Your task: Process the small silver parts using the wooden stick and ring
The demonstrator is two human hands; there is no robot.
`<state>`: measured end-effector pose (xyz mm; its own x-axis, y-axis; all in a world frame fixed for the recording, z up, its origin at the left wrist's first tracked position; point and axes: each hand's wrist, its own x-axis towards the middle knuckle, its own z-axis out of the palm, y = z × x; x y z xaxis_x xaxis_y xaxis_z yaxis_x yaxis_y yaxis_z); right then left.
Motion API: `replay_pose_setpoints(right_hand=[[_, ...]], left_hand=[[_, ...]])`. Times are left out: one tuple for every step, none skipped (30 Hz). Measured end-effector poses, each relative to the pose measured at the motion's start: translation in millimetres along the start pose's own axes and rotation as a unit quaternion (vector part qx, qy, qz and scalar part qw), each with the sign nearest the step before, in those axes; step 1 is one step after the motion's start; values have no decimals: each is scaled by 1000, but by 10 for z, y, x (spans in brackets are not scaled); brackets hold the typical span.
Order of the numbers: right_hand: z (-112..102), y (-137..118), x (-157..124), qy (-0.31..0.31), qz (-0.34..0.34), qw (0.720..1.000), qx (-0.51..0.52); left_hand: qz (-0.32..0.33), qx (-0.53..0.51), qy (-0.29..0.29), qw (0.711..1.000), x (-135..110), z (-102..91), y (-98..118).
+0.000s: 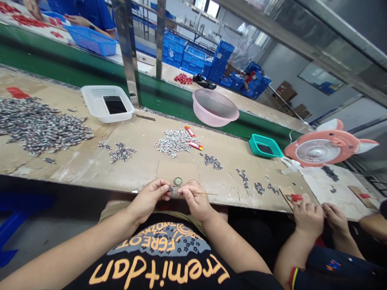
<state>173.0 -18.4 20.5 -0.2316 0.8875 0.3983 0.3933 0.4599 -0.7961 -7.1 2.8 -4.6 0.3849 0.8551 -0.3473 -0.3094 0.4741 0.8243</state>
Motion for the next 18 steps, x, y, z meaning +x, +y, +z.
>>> replay_pose_setpoints(right_hand=[[-1, 0, 0, -3, 0, 1000, -1], [-2, -1, 2, -5, -1, 1000, -1], [-2, -1, 4, -6, -4, 1000, -1], [-1, -2, 7, -8, -7, 1000, -1], [-1, -2, 10, -8, -11, 1000, -1], [-2, -2, 12, -9, -15, 1000, -1], [-3, 0, 14, -9, -17, 1000, -1], [-5, 1, 15, -10, -18, 1000, -3], [-7, 3, 16, -12, -18, 1000, -6], [-8, 4, 16, -13, -17, 1000, -10], [-9, 4, 18, -14, -16, 1000, -13], [-9, 2, 20, -15, -15, 1000, -15], [-7, -2, 24, -15, -17, 1000, -16], [-4, -8, 27, -15, -20, 1000, -15], [-1, -15, 31, -14, -24, 1000, -13], [1, -23, 34, -14, -29, 999, -11], [2, -31, 37, -14, -34, 999, -11], [1, -36, 37, -15, -37, 999, -11]], left_hand=[[-1, -1, 0, 1000, 1, 0, 0], [-1, -1, -1, 1000, 2, -1, -1], [-1, 1, -3, 1000, 3, -1, -1], [0, 3, -5, 1000, 3, -1, 0], [0, 3, -6, 1000, 4, -3, 1], [-1, 3, -6, 1000, 4, -5, 3], [-1, 0, -6, 1000, 5, -7, 5], [-3, -4, -5, 1000, 5, -10, 7], [-4, -8, -5, 1000, 6, -12, 9], [-5, -12, -6, 1000, 7, -14, 11], [-6, -15, -7, 1000, 8, -14, 12], [-7, -15, -8, 1000, 9, -14, 13], [-7, -13, -9, 1000, 10, -12, 13], [-7, -8, -10, 1000, 10, -10, 14], [-7, -4, -11, 1000, 10, -9, 14], [-7, 0, -11, 1000, 10, -8, 15], [-7, 1, -12, 1000, 9, -7, 16], [-8, 0, -11, 1000, 8, -8, 16]])
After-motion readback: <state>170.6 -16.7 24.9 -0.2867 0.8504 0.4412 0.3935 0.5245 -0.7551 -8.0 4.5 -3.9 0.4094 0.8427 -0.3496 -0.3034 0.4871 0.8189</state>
